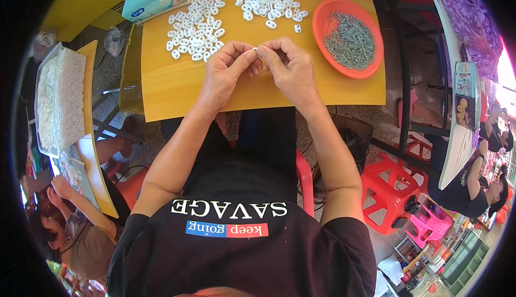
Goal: Assembling small white plastic components by manually inserting tiny pins into them.
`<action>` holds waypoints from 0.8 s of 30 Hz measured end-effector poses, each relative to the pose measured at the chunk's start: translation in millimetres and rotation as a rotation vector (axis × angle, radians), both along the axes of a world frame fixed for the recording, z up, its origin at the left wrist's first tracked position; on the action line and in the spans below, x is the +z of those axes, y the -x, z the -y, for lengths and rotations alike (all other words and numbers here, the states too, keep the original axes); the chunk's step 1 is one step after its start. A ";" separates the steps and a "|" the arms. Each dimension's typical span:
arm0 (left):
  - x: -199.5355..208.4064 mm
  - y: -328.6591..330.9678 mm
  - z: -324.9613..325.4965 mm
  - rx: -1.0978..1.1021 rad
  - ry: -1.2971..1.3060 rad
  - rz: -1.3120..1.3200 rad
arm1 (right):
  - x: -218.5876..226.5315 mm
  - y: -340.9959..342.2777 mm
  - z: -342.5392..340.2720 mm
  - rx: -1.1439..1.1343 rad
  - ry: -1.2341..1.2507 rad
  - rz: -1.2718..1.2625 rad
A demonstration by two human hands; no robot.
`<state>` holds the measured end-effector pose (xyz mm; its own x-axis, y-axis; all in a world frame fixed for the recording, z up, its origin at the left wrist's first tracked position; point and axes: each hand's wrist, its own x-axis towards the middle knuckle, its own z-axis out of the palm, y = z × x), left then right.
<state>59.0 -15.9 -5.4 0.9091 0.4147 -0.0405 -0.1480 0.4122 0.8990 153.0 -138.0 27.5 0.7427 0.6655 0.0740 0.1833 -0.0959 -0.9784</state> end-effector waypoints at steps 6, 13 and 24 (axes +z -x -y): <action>1.4 1.6 1.4 -0.012 -0.006 -0.013 | 15.8 -14.0 5.3 0.122 0.072 0.648; -0.2 4.1 0.4 -0.045 0.019 -0.022 | 15.7 -10.7 2.5 0.148 0.073 0.739; -0.1 0.0 2.6 0.030 -0.044 -0.021 | -0.1 -2.1 -4.5 0.034 0.085 0.705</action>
<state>59.0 -18.5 -5.5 0.8955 0.4433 -0.0409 -0.1403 0.3681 0.9191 155.2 -133.5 27.3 0.5160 0.7119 0.4764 0.7742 -0.1496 -0.6150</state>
